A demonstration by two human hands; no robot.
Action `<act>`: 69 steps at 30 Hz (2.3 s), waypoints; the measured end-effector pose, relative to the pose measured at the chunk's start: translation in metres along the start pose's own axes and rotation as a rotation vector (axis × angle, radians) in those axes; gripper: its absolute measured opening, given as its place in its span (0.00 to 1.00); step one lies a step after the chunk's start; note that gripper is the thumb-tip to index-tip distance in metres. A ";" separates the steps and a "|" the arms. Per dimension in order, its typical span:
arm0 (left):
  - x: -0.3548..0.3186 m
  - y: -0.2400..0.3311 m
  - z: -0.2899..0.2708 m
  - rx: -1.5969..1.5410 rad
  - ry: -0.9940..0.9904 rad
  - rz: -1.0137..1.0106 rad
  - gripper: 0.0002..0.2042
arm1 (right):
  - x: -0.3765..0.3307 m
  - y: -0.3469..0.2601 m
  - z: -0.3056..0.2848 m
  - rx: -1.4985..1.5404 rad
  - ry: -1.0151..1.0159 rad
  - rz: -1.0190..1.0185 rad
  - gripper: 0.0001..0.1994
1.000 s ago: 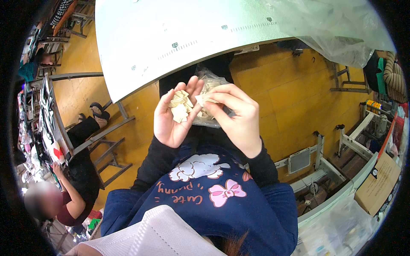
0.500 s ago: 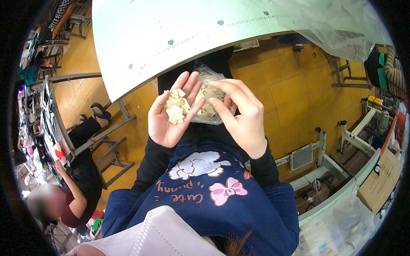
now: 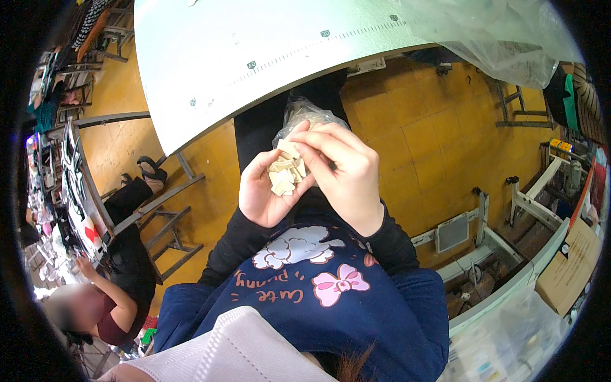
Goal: The person repeatedly picks up small, light-colored craft pieces from a table, inspects them, and places them into a clear plastic bag. The person also handles a small white packet and a larger plastic bag containing more pieces during the process.
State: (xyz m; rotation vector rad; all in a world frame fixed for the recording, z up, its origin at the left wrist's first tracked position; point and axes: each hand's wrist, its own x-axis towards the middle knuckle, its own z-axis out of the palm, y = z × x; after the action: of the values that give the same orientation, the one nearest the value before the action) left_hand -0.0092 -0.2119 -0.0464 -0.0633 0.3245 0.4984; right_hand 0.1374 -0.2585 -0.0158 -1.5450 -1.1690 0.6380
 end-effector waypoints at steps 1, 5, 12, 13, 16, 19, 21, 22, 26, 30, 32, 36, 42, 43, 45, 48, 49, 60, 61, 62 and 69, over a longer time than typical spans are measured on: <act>0.000 0.001 -0.001 -0.017 -0.005 0.011 0.28 | 0.000 0.000 -0.002 0.011 0.035 0.021 0.07; 0.000 0.011 -0.003 -0.012 -0.004 0.089 0.28 | -0.004 -0.004 -0.021 0.070 0.050 0.128 0.07; 0.002 0.024 0.002 0.047 0.002 0.203 0.31 | -0.004 -0.001 -0.027 -0.311 -0.175 -0.099 0.11; 0.003 0.023 0.004 0.069 -0.002 0.191 0.31 | -0.005 -0.003 -0.024 -0.183 -0.199 0.009 0.13; 0.005 0.014 0.008 0.146 0.018 0.139 0.30 | -0.005 -0.004 -0.013 -0.142 -0.188 -0.074 0.14; 0.003 0.005 0.009 0.160 0.066 0.056 0.27 | -0.005 -0.004 0.000 -0.205 -0.205 -0.076 0.14; 0.000 0.003 0.008 0.111 0.089 0.021 0.27 | -0.004 -0.002 0.003 -0.230 -0.212 -0.077 0.13; -0.001 0.004 0.007 0.063 0.077 0.004 0.27 | -0.004 -0.001 0.003 -0.217 -0.210 -0.072 0.13; -0.004 0.004 0.000 0.102 0.106 -0.019 0.26 | -0.003 0.001 -0.002 -0.258 -0.265 -0.118 0.11; -0.001 0.005 -0.006 -0.093 0.055 -0.071 0.26 | -0.004 0.002 -0.005 -0.256 -0.272 -0.156 0.09; 0.000 0.007 -0.007 -0.176 -0.021 -0.099 0.27 | -0.005 0.002 -0.004 -0.241 -0.239 -0.177 0.08; 0.001 0.008 -0.007 -0.166 -0.047 -0.082 0.28 | -0.006 0.004 -0.005 -0.090 -0.161 -0.109 0.07; -0.002 0.020 -0.007 -0.253 0.004 0.029 0.29 | -0.011 0.007 -0.025 0.196 -0.199 0.243 0.06; -0.004 0.026 -0.007 -0.122 0.018 0.074 0.29 | -0.012 0.007 -0.027 0.203 -0.185 0.267 0.06; -0.008 0.036 -0.009 -0.113 0.004 0.133 0.29 | -0.014 0.008 -0.032 0.192 -0.224 0.327 0.08; -0.012 0.044 -0.008 -0.160 -0.002 0.168 0.30 | -0.014 0.009 -0.032 -0.130 -0.253 0.125 0.11; -0.013 0.044 -0.007 -0.181 -0.006 0.163 0.30 | -0.012 0.008 -0.031 -0.297 -0.252 0.009 0.13; -0.004 0.011 -0.006 -0.037 0.038 -0.149 0.33 | -0.002 -0.004 -0.001 -0.341 -0.219 -0.194 0.09; -0.004 0.011 -0.008 -0.057 0.002 -0.155 0.33 | -0.002 -0.003 0.001 -0.320 -0.201 -0.193 0.06; -0.004 0.012 -0.009 -0.097 -0.032 -0.174 0.34 | -0.002 -0.003 0.000 -0.308 -0.198 -0.181 0.06; -0.004 0.024 -0.008 -0.161 -0.004 -0.140 0.37 | -0.006 0.004 -0.016 -0.021 0.011 -0.025 0.05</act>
State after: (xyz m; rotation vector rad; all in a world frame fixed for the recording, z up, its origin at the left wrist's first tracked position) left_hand -0.0264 -0.1934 -0.0522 -0.2396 0.2731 0.3847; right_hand 0.1505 -0.2708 -0.0152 -1.5473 -1.1891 0.6017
